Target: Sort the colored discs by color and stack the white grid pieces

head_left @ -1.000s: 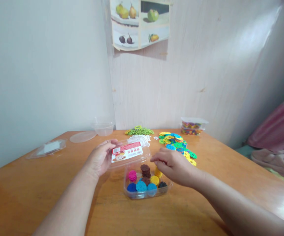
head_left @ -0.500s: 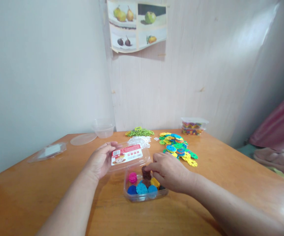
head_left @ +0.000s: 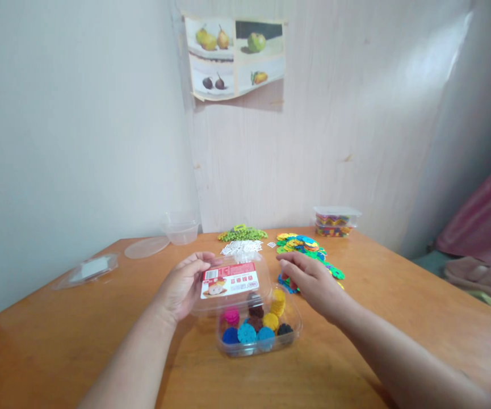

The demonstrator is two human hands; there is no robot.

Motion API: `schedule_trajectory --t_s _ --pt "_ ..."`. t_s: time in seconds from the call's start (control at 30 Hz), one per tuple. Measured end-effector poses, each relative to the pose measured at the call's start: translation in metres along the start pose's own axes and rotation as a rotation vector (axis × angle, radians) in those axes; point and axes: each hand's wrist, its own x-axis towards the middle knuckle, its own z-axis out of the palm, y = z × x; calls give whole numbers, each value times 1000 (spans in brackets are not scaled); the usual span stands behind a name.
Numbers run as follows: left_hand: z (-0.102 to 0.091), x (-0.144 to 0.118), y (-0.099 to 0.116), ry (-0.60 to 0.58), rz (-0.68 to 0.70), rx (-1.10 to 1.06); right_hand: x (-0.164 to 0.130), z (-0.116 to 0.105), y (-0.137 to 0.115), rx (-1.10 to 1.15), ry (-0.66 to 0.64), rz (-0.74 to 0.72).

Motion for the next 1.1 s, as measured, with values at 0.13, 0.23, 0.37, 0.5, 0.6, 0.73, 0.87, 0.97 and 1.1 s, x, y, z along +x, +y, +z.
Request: schedule_trajectory --t_s 0.13,0.23,0.37,0.5,0.6,0.73,0.87,0.97,1.1 --pt "14 -11 -5 -75 -32 55 -4 -2 1 124 -18 78" --pt "21 -16 -9 -119 -44 102 -4 -1 6 119 -29 80" --pt "25 -19 -11 -166 -49 148 -1 -1 15 26 -55 46" --pt "27 -23 -9 -185 -32 292 0 -2 19 -89 -56 31" --pt "28 -24 -8 -169 24 494 1 -2 21 -163 -56 4" --pt "26 -24 -9 -158 72 703 2 -3 26 -241 -61 -13" --pt "21 -21 -11 -146 78 769 4 -2 31 -307 -74 -36" --pt "16 -18 -11 -132 75 817 4 0 31 -341 -75 -36" --pt "9 -15 -10 -133 25 838 3 1 31 -367 -85 -31"
